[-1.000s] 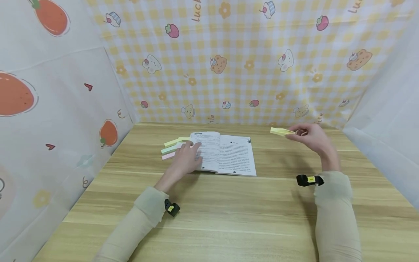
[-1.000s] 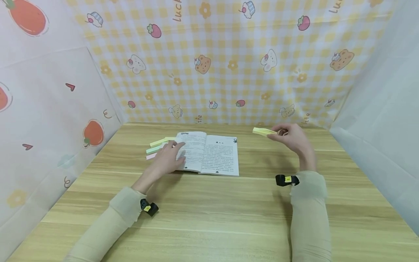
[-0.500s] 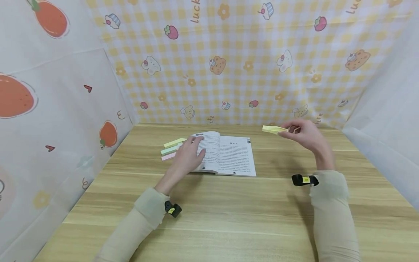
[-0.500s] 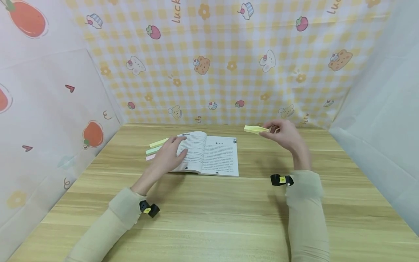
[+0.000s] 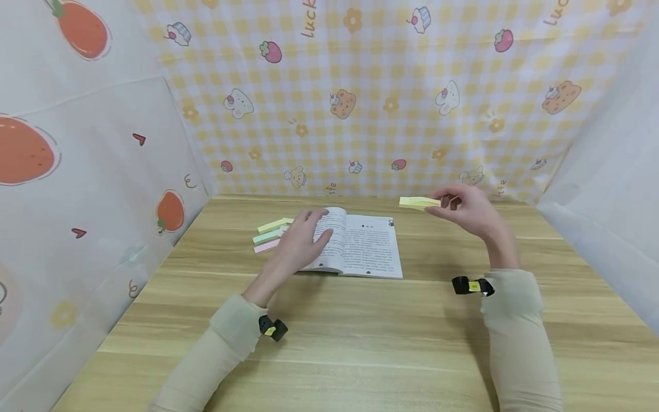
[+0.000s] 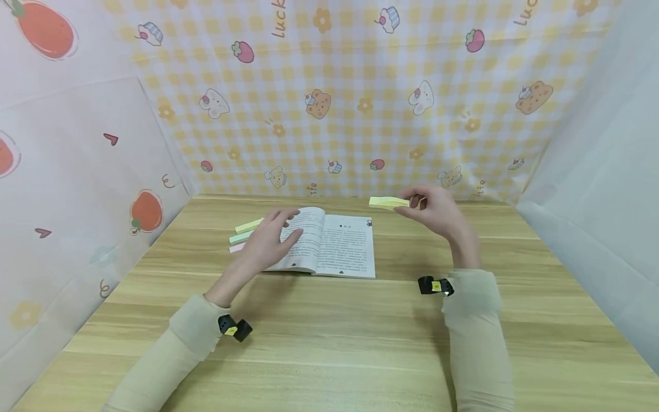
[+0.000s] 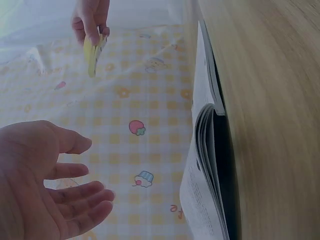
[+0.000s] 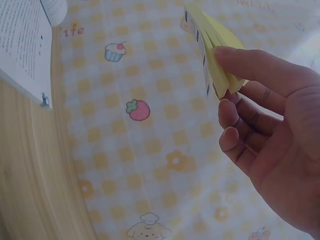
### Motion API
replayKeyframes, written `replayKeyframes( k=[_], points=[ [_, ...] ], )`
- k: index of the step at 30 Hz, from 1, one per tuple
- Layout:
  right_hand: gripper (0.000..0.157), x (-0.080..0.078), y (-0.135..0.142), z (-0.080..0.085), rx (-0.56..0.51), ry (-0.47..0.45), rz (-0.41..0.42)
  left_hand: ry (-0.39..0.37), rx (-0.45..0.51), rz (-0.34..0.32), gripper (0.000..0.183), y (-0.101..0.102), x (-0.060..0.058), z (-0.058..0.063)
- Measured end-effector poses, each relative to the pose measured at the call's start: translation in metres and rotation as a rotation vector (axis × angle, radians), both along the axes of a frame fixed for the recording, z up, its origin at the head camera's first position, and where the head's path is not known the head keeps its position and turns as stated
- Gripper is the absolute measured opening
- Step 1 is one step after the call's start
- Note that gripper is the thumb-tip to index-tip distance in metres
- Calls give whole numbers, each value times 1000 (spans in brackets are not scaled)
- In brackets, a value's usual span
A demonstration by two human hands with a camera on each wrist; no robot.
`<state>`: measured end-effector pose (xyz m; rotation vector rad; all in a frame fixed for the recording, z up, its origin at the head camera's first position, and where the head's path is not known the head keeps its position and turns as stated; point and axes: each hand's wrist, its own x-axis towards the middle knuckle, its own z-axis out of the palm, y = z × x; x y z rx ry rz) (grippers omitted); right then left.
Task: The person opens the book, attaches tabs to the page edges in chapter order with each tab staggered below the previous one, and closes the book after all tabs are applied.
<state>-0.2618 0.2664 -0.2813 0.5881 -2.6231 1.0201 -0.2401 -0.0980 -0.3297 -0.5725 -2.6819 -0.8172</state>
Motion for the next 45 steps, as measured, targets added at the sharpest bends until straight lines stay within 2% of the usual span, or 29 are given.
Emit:
replayKeyframes(
  k=[11, 20, 28, 38, 45],
  points=[
    [17, 7, -23, 10, 3, 74, 82, 65, 29, -65, 46, 10, 5, 7],
    [17, 8, -41, 10, -16, 100, 164, 57, 47, -107, 48, 18, 7, 12],
    [16, 8, -56, 9, 16, 115, 220, 71, 76, -130, 49, 24, 6, 15],
    [20, 11, -68, 6, -7, 144, 326, 72, 173, -278, 52, 31, 4, 15],
    [23, 14, -77, 8, -9, 136, 369, 133, 209, -324, 47, 34, 5, 15]
  ],
)
